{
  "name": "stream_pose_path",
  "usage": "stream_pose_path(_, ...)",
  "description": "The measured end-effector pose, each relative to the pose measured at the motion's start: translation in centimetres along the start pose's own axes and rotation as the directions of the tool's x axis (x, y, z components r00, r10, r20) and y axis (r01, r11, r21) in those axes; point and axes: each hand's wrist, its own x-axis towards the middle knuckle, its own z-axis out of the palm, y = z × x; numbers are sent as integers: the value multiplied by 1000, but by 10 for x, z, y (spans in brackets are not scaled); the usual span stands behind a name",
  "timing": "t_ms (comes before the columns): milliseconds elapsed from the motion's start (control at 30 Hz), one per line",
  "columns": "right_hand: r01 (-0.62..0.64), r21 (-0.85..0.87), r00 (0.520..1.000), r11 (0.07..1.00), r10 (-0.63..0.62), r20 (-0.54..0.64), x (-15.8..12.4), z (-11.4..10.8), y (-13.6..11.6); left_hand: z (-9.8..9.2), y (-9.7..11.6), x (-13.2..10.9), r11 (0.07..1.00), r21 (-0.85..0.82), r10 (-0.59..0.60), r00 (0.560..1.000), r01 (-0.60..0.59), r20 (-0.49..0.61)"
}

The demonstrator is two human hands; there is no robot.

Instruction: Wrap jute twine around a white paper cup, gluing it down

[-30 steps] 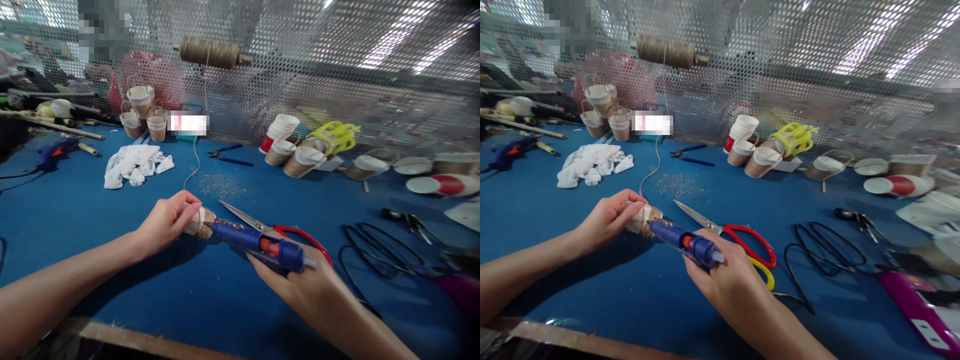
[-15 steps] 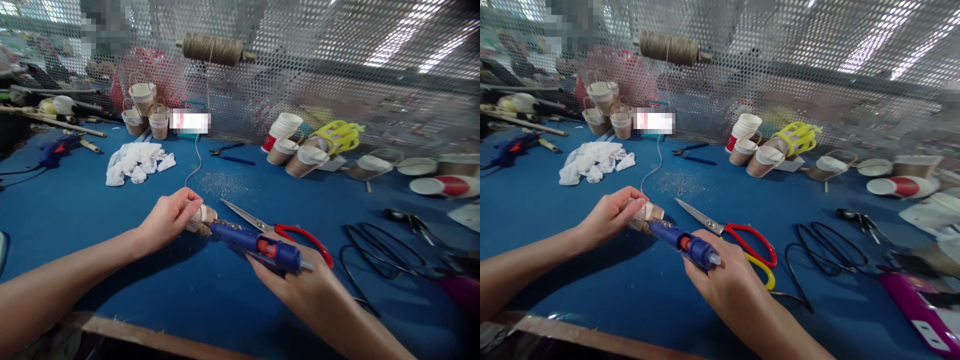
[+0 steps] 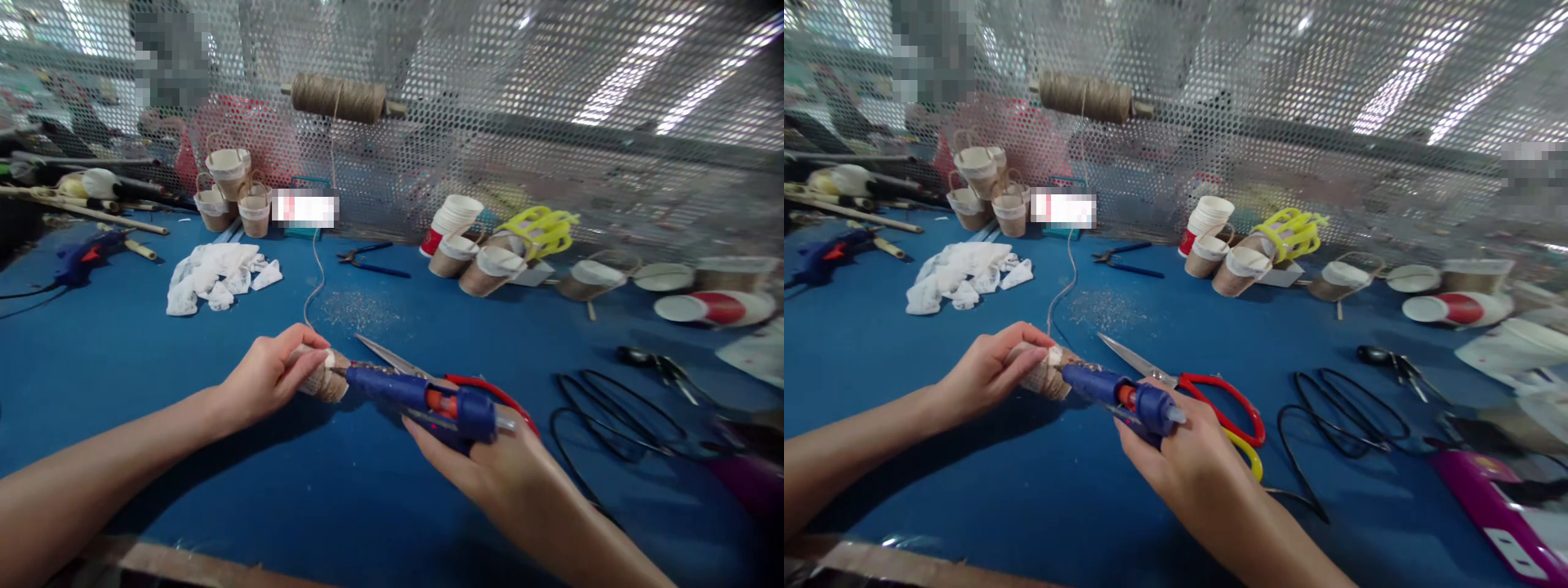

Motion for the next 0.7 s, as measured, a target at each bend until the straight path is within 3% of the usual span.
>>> stream_pose_path(333, -89, 98, 991, 991, 78, 109, 13, -5, -8, 0, -6, -3, 993, 32, 114, 993, -115, 35)
stream_pose_path(700, -142, 86, 982, 986, 130, 138, 12, -9, -12, 0, -5, -3, 994, 27, 109, 994, -110, 29)
